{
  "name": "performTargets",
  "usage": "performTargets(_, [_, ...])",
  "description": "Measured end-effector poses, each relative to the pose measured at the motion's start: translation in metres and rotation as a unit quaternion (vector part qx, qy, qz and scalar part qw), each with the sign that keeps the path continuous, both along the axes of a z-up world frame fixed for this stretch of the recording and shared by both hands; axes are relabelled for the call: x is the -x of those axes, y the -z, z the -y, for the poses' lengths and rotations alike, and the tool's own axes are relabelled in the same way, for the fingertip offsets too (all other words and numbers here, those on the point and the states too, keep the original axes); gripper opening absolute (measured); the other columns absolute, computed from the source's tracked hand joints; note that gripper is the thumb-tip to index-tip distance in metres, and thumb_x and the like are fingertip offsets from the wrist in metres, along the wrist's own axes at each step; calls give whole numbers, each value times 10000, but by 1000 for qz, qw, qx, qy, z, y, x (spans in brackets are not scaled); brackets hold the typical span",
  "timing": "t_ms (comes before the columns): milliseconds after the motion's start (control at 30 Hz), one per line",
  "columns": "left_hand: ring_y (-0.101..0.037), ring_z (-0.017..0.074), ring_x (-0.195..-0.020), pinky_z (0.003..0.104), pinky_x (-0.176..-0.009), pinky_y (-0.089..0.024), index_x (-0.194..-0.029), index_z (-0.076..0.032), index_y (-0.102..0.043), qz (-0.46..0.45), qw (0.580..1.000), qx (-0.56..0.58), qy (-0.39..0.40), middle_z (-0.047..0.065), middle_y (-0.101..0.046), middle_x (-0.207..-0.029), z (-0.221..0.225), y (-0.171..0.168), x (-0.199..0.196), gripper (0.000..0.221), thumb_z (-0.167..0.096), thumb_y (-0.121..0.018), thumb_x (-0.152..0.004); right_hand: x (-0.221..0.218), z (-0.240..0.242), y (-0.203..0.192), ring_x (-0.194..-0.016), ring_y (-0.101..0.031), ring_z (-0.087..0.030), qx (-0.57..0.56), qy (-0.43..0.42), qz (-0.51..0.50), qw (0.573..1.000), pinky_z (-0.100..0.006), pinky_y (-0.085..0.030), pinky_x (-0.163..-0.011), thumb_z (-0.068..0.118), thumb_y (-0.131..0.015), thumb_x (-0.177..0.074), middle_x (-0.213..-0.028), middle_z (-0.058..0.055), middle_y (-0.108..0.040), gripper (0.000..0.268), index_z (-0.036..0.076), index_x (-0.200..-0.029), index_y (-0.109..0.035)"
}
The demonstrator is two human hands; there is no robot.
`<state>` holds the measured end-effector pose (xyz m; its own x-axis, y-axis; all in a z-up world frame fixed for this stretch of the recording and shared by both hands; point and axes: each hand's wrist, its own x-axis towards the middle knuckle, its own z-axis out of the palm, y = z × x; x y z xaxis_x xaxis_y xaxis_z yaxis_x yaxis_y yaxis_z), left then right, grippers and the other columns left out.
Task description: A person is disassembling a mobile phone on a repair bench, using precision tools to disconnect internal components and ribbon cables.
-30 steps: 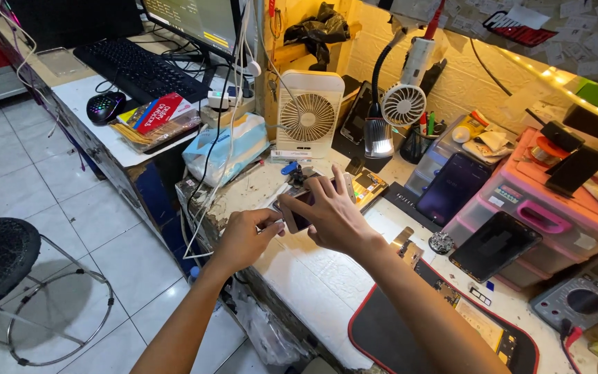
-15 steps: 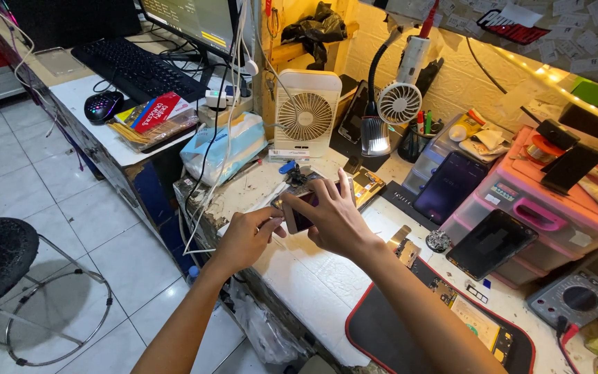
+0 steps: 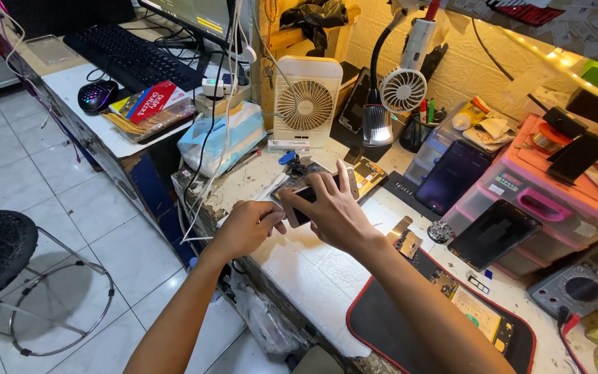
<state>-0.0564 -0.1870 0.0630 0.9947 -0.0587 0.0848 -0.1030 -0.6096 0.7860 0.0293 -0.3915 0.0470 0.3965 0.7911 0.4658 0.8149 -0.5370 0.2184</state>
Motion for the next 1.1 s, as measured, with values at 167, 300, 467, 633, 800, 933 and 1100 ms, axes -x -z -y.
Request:
performTargets(167, [-666,213,-565,319,-566,-522,-1003,-23,-800,-6,1000,4,-9,128,-719,-630,1,3,-4,224,-113,-596,-998,-5,-3,7,-1192,-561,-344,-15,-2,8,1000,-774,-237,-1146,126,-941,-547,-1169,-148,-552,871,301,-1334,-612])
performTargets(300, [-716,255,-680,344,-653,-559,-1138,-1,-773,-47,999,7,-10,173,-762,-751,5,-12,0,259,-124,-575,-1023,6,-3,-6,-1189,-568,-356,14,8,-17,1000,-740,-279,-1139,128,-935,-586,-1174,-159,-563,825,245,-1339,-619])
performTargets(467, [-614,415,-1239,544,-1014,-489,-1516,38,-407,-60,988,-138,32,260,-667,-1292,3,-33,23,850,-477,-696,-904,23,-10,-15,-1143,-639,-330,110,19,-176,978,-575,-454,-1045,223,-884,-662,-1137,-152,-632,867,160,-1447,-520])
performTargets(633, [-437,423,-1421,601,-1175,-327,-1630,-44,-185,-81,966,-237,63,272,-501,-1488,14,-8,23,1166,-409,-896,-781,12,-27,32,-1127,-676,-308,170,14,-251,953,-535,-441,-1041,334,-862,-609,-1105,-129,-671,825,64,-1320,-543])
performTargets(800, [-542,389,-1298,541,-1120,-341,-1651,-60,-87,-59,958,-264,96,225,-600,-1339,9,21,22,1048,-257,-764,-876,8,-38,37,-1111,-679,-406,170,-42,-277,945,-502,-461,-1068,185,-929,-604,-1211,-231,-617,773,-27,-1275,-610])
performTargets(933, [-546,377,-1294,553,-1121,-327,-1650,-81,-148,-75,959,-267,62,223,-627,-1340,7,20,21,1038,-435,-714,-856,15,-25,5,-1278,-607,-385,159,-16,-302,940,-531,-339,-1186,252,-935,-668,-1328,-226,-594,802,1,-1356,-606])
performTargets(1100, [-602,350,-1200,474,-1038,-459,-1596,-74,-317,-67,963,-260,26,227,-679,-1256,13,8,33,921,-419,-743,-855,36,40,-41,-1248,-613,-457,-4,-16,-326,945,-539,-443,-1106,166,-744,-886,-1357,-294,-551,521,11,-1367,-617])
